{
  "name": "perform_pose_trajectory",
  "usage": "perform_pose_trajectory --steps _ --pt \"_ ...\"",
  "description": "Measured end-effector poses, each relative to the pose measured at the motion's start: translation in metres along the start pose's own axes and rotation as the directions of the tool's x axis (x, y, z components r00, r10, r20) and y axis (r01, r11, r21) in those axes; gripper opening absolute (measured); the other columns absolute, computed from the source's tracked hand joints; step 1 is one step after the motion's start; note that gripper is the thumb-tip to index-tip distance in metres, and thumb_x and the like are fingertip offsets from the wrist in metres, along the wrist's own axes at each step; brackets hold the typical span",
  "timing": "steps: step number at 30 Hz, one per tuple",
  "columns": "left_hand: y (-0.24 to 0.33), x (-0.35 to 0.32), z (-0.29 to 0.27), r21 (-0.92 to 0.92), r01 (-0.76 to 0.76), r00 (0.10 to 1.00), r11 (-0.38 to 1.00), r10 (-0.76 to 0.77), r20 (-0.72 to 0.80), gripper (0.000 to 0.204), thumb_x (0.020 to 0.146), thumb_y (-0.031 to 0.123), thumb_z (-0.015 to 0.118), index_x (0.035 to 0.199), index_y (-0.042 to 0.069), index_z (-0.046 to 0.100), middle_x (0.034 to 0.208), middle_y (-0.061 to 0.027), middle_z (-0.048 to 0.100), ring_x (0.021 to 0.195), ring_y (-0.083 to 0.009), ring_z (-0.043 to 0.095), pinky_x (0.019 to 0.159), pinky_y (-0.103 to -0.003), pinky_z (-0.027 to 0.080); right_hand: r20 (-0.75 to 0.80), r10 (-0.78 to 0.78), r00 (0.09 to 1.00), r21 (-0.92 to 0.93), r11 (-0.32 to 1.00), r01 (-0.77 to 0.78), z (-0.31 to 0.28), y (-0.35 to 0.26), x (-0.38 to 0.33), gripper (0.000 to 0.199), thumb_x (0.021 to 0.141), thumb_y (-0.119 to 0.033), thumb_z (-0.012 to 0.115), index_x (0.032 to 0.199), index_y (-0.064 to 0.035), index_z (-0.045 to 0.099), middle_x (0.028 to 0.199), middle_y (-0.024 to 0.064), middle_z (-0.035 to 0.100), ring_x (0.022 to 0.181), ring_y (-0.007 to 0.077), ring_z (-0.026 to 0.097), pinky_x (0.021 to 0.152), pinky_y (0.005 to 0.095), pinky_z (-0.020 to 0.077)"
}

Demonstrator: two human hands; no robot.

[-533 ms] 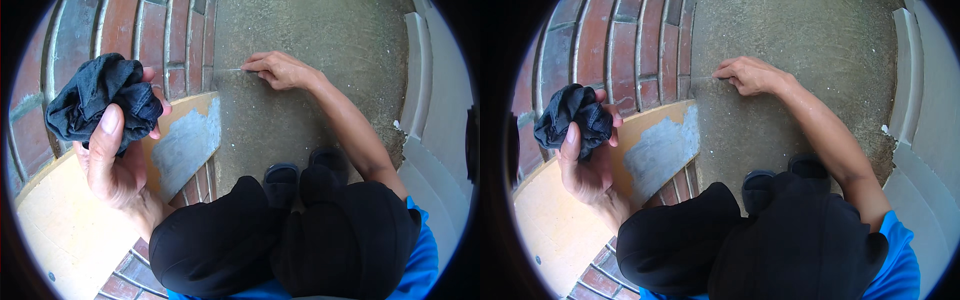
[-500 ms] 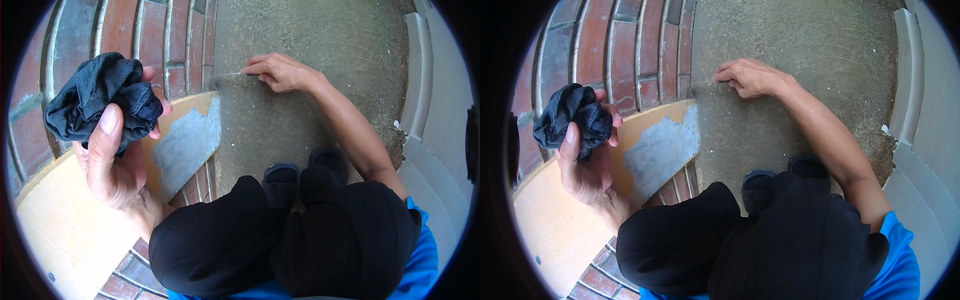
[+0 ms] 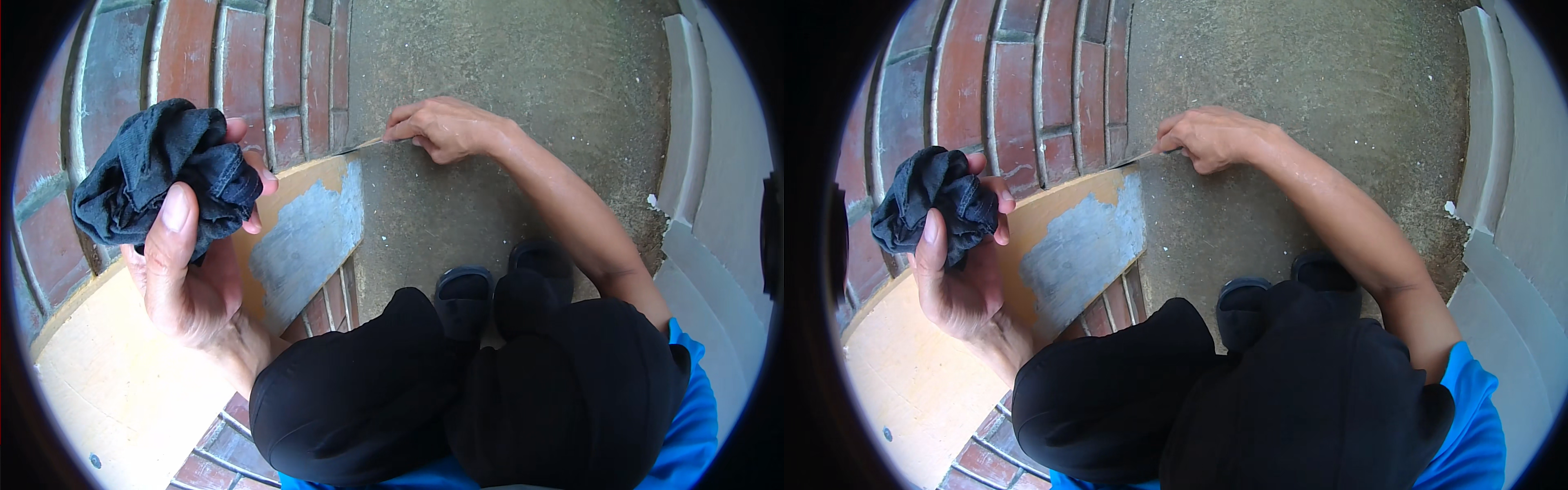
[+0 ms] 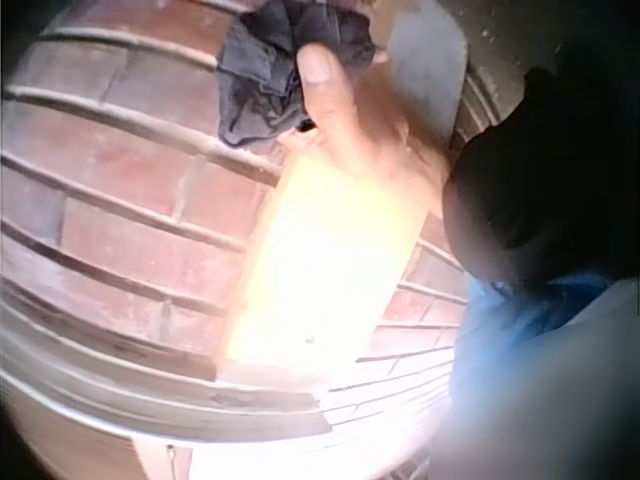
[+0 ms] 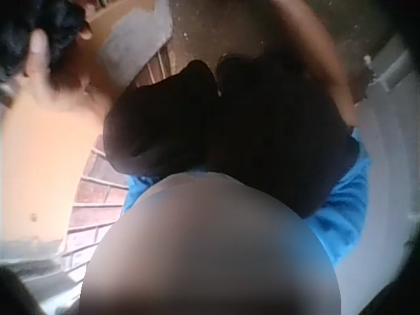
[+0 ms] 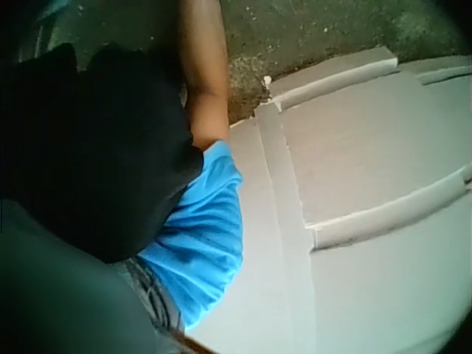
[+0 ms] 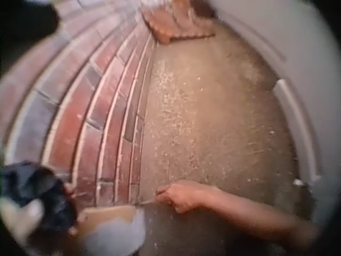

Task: The person scrapes old paint and debris from between bricks on a wall using a putty knife.

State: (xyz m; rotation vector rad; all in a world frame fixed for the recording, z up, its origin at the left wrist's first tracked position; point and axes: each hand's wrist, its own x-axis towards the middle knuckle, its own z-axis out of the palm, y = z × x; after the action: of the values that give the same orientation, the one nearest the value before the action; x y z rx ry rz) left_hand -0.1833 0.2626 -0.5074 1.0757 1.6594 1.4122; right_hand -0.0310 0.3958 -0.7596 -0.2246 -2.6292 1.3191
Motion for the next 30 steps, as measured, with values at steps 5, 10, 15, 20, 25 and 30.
perform_pose_trajectory --steps 5,10,15,20,25,30 --pt "0.004 -0.003 -0.002 0.001 0.004 1.0 1.0 -0.004 -0.01 0.054 0.084 0.02 0.064 0.125 -0.009 0.046 0.111 -0.0291 0.06 0.082 -0.0314 0.065 0.058 -0.029 0.054 0.12 0.076 0.99 -0.062 0.996 -0.069 -0.013 0.002 0.018 0.043 0.073 0.009 0.056 0.113 -0.0057 0.066 0.115 0.0062 0.065 0.103 0.0293 0.063 0.084 0.0411 0.0505" --pt "-0.003 0.001 0.002 -0.008 0.008 1.0 1.0 -0.008 0.015 0.054 0.084 0.02 0.064 0.126 -0.009 0.045 0.112 -0.0291 0.06 0.083 -0.0319 0.065 0.057 -0.029 0.053 0.209 0.083 0.974 0.089 0.991 -0.104 -0.01 0.019 0.023 0.044 0.072 0.01 0.055 0.112 -0.0052 0.067 0.114 0.0089 0.065 0.101 0.03 0.063 0.085 0.0403 0.0498" --pt "0.001 -0.001 -0.001 -0.008 0.008 1.0 1.0 -0.008 0.007 0.055 0.084 0.02 0.064 0.126 -0.009 0.045 0.112 -0.0293 0.06 0.083 -0.0317 0.065 0.057 -0.029 0.053 0.288 0.097 0.953 0.127 0.982 -0.139 -0.011 0.025 0.036 0.044 0.073 0.01 0.056 0.113 -0.0057 0.066 0.11 0.0094 0.065 0.101 0.0306 0.062 0.085 0.0404 0.0497" --pt "-0.001 0.001 0.0 -0.014 0.004 1.0 1.0 -0.003 0.019 0.055 0.084 0.02 0.064 0.127 -0.009 0.045 0.113 -0.0296 0.059 0.082 -0.0316 0.064 0.057 -0.029 0.053 0.232 0.113 0.966 0.026 0.992 -0.122 -0.012 0.02 0.032 0.045 0.073 0.009 0.056 0.114 -0.007 0.066 0.109 0.0088 0.065 0.1 0.0302 0.063 0.083 0.0405 0.0503" --pt "-0.004 0.002 0.0 -0.021 0.009 1.0 1.0 -0.009 0.019 0.055 0.084 0.02 0.064 0.127 -0.009 0.045 0.113 -0.0293 0.059 0.082 -0.0316 0.064 0.058 -0.029 0.053 0.116 0.084 0.99 -0.174 0.983 -0.063 -0.021 0.011 0.021 0.05 0.069 0.002 0.063 0.116 -0.0123 0.067 0.111 0.0056 0.066 0.103 0.0285 0.063 0.084 0.0408 0.0514" --pt "0.007 -0.003 -0.001 0.004 0.001 1.0 1.0 -0.001 0.001 0.054 0.085 0.02 0.063 0.127 -0.009 0.045 0.112 -0.0296 0.059 0.083 -0.0319 0.064 0.058 -0.029 0.053 0.062 0.106 0.992 -0.135 0.986 -0.097 -0.021 0.013 0.015 0.041 0.075 0.006 0.059 0.112 -0.0103 0.068 0.112 0.0038 0.065 0.1 0.0285 0.063 0.084 0.0399 0.0512"
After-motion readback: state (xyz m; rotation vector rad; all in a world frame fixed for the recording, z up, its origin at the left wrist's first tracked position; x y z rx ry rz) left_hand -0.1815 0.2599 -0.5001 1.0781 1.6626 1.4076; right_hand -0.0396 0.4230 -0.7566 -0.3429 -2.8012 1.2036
